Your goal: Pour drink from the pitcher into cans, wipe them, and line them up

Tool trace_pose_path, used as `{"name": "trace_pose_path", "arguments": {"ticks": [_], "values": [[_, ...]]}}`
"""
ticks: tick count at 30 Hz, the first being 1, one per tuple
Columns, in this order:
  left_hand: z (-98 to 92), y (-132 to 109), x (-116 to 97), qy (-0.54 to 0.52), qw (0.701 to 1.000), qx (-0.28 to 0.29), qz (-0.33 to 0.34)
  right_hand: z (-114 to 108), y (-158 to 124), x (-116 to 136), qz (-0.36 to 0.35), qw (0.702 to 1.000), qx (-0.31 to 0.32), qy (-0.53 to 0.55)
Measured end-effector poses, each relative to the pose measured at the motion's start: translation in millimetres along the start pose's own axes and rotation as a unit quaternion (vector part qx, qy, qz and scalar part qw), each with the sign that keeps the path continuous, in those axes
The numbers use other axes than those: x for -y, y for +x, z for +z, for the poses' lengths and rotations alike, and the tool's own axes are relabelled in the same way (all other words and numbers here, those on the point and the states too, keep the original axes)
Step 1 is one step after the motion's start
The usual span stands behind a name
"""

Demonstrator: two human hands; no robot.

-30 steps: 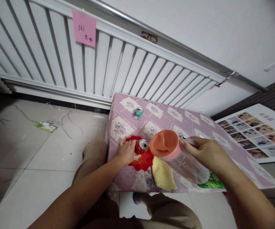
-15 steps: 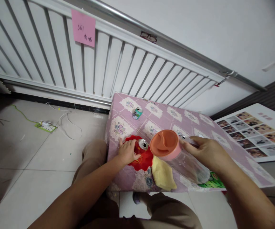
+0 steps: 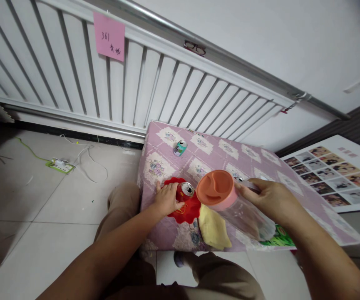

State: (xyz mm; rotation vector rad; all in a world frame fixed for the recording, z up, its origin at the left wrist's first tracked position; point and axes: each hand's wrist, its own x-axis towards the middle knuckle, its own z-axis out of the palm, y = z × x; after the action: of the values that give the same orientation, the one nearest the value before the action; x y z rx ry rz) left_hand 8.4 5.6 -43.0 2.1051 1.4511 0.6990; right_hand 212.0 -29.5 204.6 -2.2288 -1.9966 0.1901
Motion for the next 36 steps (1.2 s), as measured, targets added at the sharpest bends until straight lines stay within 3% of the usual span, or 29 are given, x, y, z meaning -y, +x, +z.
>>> {"name": "trace_pose_path", "arguments": {"ticks": [36], "values": [[1.5,-0.7,-0.1,-0.004,1.000,-0.014,0.002,1.8,-2.5,1.1,-0.019,1.000,-0.008,0.018]]}}
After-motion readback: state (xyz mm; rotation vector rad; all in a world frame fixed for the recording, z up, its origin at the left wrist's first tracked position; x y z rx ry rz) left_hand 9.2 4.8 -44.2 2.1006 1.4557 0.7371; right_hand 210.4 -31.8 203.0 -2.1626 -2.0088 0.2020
